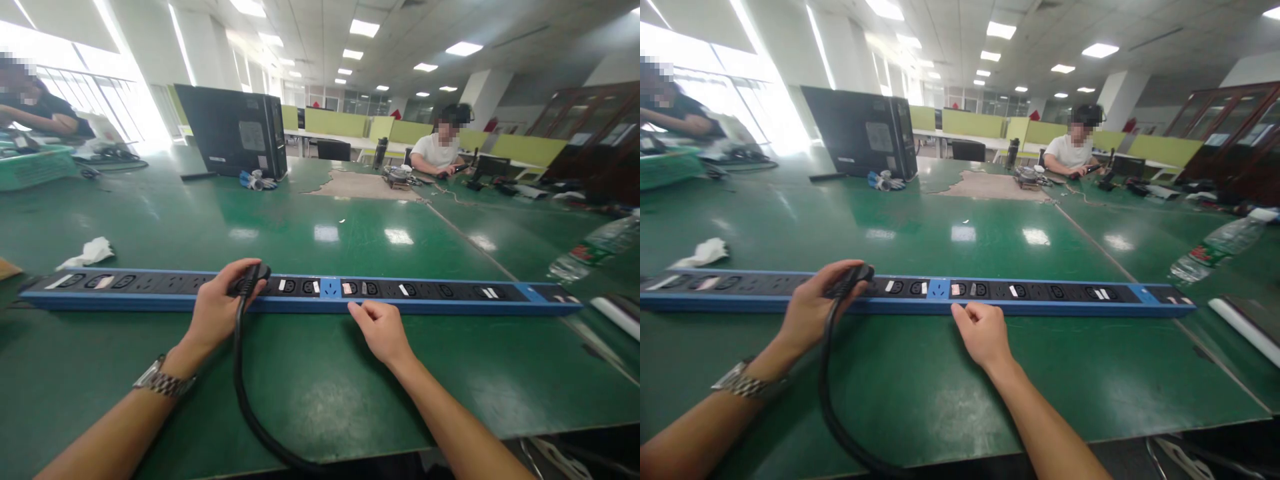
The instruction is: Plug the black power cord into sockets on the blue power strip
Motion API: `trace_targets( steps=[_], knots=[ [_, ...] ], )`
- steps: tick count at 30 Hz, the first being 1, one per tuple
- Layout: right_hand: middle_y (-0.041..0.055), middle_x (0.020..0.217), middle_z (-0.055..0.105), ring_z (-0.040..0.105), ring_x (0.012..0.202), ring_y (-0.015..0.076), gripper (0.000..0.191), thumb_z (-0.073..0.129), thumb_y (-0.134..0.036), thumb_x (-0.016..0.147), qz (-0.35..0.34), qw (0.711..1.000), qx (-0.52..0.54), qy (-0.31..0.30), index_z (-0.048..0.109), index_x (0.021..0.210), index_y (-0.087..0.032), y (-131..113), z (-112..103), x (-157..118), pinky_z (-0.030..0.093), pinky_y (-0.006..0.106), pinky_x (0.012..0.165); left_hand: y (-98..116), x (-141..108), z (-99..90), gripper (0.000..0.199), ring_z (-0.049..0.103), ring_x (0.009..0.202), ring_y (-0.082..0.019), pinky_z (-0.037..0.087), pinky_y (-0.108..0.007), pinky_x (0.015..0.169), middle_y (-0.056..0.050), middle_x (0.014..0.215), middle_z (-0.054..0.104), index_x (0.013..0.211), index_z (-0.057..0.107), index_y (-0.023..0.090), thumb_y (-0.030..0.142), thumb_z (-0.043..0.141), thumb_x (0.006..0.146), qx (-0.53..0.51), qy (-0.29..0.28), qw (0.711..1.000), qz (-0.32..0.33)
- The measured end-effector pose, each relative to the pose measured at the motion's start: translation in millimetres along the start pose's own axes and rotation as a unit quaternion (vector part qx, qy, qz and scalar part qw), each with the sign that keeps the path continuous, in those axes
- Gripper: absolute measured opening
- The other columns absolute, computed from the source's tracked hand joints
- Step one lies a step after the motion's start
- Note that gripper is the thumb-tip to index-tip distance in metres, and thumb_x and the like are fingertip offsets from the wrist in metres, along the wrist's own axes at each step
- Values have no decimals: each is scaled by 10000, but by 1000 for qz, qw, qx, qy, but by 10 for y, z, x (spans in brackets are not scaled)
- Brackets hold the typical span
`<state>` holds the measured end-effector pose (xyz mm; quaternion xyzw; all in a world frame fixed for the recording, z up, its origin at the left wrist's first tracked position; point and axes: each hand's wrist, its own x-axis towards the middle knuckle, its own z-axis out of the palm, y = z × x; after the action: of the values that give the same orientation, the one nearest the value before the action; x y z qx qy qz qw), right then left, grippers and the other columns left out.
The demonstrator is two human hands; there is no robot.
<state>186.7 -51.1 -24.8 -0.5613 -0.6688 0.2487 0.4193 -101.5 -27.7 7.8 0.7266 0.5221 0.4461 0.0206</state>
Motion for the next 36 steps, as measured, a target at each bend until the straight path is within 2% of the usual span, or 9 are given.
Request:
trace_targets(
  steps=[2,6,9,12,15,20,27,31,36],
  knots=[
    [-42,471,368,359,457,80,525,495,-560,877,41,996,76,-24,441,517,-182,-217,17,-12,266,228,482,240,14,79,336,669,910,-215,525,-351,824,-53,1036,707,1137,613,232,410,638,853,-10,31,999,22],
    [-18,464,520,468,355,102,569,430,-704,840,172,938,251,-163,560,680,-174,-642,42,-100,282,204,371,704,1,406,277,653,910,-223,506,-374,812,-58,965,712,1093,646,209,287,658,828,-10,-35,985,170],
    [-20,463,545,477,326,94,518,586,-676,738,241,907,307,-160,557,669,-164,-713,-47,-147,286,187,341,841,-33,597,439,640,977,-241,486,-400,859,-79,1025,716,1251,582,199,275,664,826,-1,-76,973,218],
    [-52,397,471,405,287,67,450,631,-586,735,262,902,332,-86,557,626,-156,-566,-290,-84,257,176,324,755,-17,587,617,596,1112,-262,441,-429,960,-88,1152,695,1387,465,219,357,685,827,13,-119,968,223],
    [-63,351,402,344,272,56,368,591,-446,797,308,888,343,-9,534,572,-160,-323,-601,88,231,175,315,522,53,466,543,597,1095,-268,433,-438,969,-83,1127,703,1351,495,215,413,630,864,47,-70,989,123],
    [-83,319,300,242,255,48,398,474,-377,860,373,855,359,-25,447,511,-189,-45,-846,289,165,171,304,214,92,388,635,590,1117,-310,427,-473,964,-110,1166,684,1306,541,213,589,633,804,121,-115,986,21],
    [-83,295,297,245,243,49,442,476,-443,871,350,841,400,-102,486,515,-181,-418,-209,250,160,165,298,210,56,438,758,557,1187,-342,369,-528,1020,-122,1258,650,1317,556,209,622,720,704,161,-163,972,49],
    [-75,285,317,254,239,46,448,477,-405,881,353,852,383,-60,469,494,-179,-684,197,299,176,159,283,223,44,435,721,561,1180,-343,369,-533,1024,-117,1255,652,1306,567,211,575,741,709,151,-155,975,56],
    [-67,287,338,272,235,55,448,460,-389,898,369,846,383,-32,459,498,-189,-789,329,265,210,172,275,441,38,525,607,551,1189,-277,408,-451,1006,-103,1294,615,1410,460,228,418,634,860,65,-144,981,111]
  ],
)
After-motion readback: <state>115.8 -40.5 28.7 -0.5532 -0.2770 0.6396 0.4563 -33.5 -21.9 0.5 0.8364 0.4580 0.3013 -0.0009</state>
